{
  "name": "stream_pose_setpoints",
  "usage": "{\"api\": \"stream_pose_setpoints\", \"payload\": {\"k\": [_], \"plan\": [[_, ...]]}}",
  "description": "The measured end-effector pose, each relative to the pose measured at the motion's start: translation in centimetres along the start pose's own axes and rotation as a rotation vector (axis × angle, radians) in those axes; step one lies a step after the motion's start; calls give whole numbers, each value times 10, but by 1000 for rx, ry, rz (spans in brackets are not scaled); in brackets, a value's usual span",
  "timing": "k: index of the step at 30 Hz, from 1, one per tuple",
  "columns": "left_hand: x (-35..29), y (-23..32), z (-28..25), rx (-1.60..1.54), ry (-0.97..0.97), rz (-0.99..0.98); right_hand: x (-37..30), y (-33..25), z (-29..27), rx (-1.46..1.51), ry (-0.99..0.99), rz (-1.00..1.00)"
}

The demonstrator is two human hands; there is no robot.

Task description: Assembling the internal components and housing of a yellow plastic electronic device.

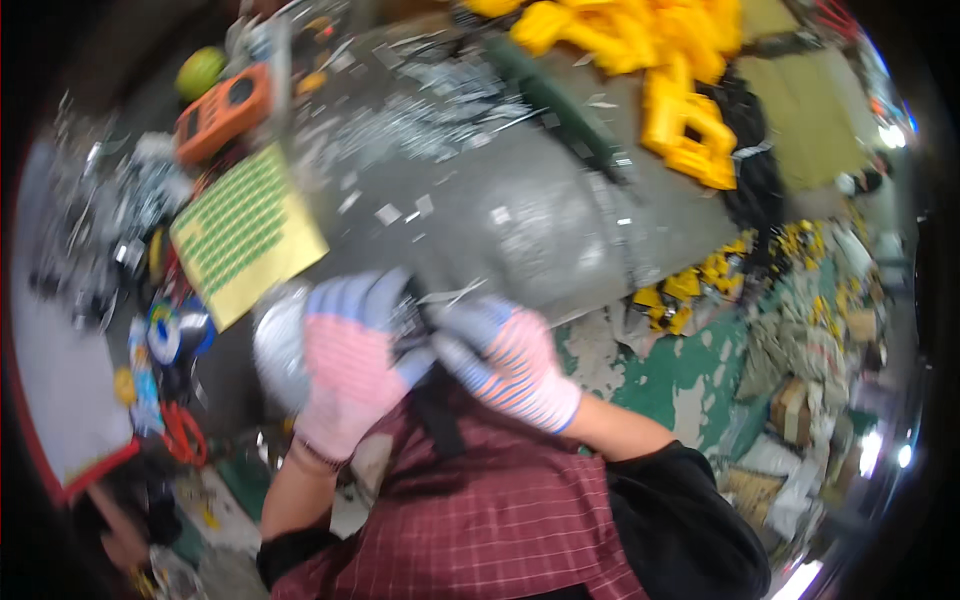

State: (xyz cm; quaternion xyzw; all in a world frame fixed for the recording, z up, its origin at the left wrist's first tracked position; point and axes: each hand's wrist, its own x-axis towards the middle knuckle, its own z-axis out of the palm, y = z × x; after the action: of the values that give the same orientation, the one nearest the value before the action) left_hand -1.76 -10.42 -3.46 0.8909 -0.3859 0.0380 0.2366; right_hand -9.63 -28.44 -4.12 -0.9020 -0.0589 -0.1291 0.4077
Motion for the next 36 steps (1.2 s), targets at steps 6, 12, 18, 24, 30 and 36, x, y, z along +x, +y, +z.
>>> {"api": "stream_pose_setpoints", "payload": {"k": [6,12,18,24,30,36], "plan": [[-13,-1,1,71,-28,7,-7,3,8,48,-66,-43],[-10,3,-3,68,-45,-19,14,43,-61,-157,-121,-203],[-8,6,-5,31,-60,-30,72,208,-253,-946,471,231],[-10,2,-5,29,-32,-13,99,217,-261,-811,86,593],[-5,3,-4,4,-41,-16,173,229,-299,-725,538,538],[4,13,-22,35,-34,-42,268,265,-335,-693,516,661]]}}
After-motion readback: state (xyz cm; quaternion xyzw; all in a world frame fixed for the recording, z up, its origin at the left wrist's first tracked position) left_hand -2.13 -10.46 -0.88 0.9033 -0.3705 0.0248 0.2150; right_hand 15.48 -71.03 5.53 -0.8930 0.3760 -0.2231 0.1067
